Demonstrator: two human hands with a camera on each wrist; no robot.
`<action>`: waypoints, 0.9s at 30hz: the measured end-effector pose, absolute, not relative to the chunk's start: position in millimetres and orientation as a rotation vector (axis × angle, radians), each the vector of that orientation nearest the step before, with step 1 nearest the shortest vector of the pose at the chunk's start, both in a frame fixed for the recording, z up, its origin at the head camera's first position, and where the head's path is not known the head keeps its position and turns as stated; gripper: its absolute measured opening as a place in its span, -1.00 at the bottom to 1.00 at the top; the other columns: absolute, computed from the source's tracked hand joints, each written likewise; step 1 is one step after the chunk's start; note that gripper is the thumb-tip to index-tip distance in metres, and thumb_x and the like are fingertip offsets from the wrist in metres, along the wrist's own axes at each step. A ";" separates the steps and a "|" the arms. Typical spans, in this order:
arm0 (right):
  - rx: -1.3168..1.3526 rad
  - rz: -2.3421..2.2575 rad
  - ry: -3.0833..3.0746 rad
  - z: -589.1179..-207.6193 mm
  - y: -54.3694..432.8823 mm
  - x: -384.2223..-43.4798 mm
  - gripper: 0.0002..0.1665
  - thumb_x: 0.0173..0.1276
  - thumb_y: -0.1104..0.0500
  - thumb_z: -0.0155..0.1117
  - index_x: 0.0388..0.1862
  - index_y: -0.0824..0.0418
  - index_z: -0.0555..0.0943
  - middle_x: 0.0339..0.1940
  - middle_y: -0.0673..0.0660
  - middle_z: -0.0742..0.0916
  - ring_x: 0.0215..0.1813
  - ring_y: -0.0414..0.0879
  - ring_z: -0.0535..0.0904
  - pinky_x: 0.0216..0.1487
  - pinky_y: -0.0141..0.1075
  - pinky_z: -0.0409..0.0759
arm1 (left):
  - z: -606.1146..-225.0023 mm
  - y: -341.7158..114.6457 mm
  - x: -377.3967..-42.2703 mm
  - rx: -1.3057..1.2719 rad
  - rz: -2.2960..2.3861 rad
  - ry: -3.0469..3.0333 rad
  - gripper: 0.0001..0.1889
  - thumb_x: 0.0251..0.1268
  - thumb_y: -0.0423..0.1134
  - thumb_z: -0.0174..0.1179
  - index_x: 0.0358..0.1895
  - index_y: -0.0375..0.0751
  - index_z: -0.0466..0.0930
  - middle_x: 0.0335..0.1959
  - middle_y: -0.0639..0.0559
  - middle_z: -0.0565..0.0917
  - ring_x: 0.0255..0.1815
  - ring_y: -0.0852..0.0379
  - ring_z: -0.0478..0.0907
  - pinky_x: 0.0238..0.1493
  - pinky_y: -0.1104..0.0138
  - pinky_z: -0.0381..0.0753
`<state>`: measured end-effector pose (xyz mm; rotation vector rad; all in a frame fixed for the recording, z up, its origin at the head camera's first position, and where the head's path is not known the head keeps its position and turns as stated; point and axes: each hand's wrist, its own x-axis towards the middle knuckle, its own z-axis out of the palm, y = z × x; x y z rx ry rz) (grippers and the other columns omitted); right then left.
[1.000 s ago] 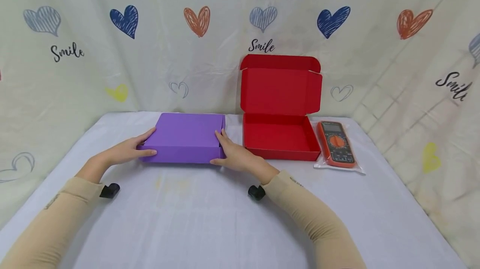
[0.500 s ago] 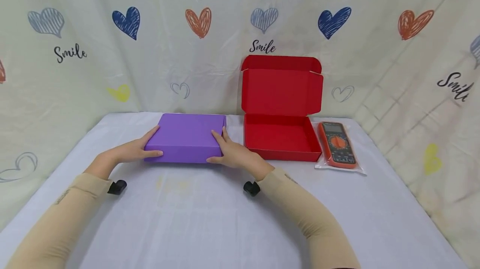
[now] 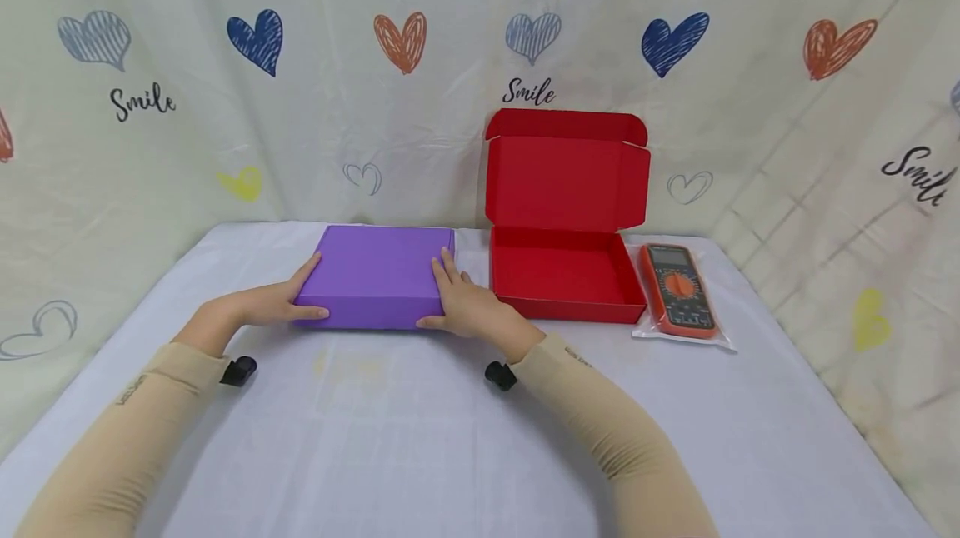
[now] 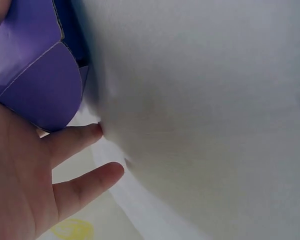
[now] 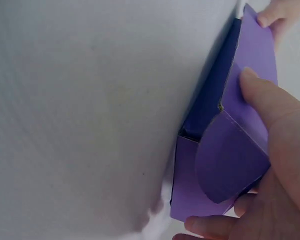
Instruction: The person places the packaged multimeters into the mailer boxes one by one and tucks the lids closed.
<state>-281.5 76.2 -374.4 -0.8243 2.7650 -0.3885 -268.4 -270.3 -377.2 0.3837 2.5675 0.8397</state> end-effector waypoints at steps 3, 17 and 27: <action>-0.834 -0.237 2.812 -374.4 74.0 -279.5 0.33 0.38 -0.30 0.33 0.70 0.26 -0.25 0.71 0.23 -0.19 0.60 0.34 0.11 0.32 0.15 0.49 | -377.4 -268.9 -268.4 0.381 0.825 2.569 0.22 0.44 0.21 0.22 0.61 -0.10 -0.69 0.63 -0.43 -0.36 0.61 -0.45 -0.22 0.50 -0.30 -0.16; -0.840 -0.272 2.765 -373.2 74.7 -281.0 0.37 0.36 -0.27 0.38 0.70 0.25 -0.30 0.71 0.23 -0.24 0.61 0.24 0.15 0.23 -0.02 0.60 | -378.5 -273.2 -272.2 0.444 0.838 2.622 0.21 0.43 0.15 0.27 0.63 -0.23 -0.58 0.62 -0.45 -0.42 0.62 -0.42 -0.35 0.52 -0.26 -0.24; -0.809 -0.468 2.694 -378.4 78.3 -282.4 0.35 0.40 -0.23 0.36 0.70 0.18 -0.36 0.70 0.17 -0.34 0.63 0.18 0.11 0.21 -0.11 0.61 | -378.0 -269.8 -273.3 0.526 0.726 2.684 0.16 0.47 0.09 0.24 0.61 -0.40 -0.51 0.59 -0.46 -0.52 0.61 -0.44 -0.43 0.52 -0.26 -0.25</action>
